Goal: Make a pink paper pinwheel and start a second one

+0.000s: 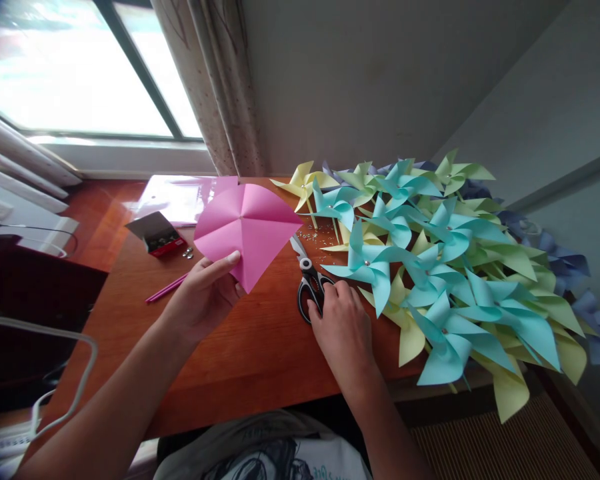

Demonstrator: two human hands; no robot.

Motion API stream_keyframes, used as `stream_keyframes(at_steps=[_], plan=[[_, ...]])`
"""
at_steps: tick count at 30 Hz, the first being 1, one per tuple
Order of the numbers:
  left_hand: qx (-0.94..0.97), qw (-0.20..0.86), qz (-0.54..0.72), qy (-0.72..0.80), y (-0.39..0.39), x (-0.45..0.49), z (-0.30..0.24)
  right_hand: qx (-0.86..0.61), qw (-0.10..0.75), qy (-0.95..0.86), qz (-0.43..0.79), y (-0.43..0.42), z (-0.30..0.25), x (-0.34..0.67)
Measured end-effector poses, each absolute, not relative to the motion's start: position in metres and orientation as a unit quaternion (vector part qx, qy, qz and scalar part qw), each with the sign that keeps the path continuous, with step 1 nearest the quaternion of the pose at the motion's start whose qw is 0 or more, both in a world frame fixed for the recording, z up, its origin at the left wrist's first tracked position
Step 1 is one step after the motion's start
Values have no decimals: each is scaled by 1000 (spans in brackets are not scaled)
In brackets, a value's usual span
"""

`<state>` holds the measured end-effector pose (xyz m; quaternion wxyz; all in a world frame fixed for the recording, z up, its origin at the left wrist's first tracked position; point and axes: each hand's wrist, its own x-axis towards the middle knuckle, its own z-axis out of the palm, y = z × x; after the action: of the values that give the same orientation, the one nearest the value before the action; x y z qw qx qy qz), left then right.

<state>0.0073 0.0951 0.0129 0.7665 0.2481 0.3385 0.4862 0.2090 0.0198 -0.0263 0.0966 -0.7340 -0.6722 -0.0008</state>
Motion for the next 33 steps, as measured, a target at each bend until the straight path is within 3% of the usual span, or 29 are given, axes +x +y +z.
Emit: stream_keyframes(at_steps=[6, 12, 15, 33], plan=[[242, 753, 506, 343, 94, 7, 13, -720, 241, -642, 110, 14, -22, 209], [238, 743, 531, 331, 93, 7, 11, -588, 464, -426, 508, 3, -20, 209], [238, 741, 538, 325, 93, 6, 11, -530, 514, -337, 585, 0, -18, 205], [226, 733, 561, 311, 95, 9, 13, -505, 464, -330, 649, -13, -2, 188]])
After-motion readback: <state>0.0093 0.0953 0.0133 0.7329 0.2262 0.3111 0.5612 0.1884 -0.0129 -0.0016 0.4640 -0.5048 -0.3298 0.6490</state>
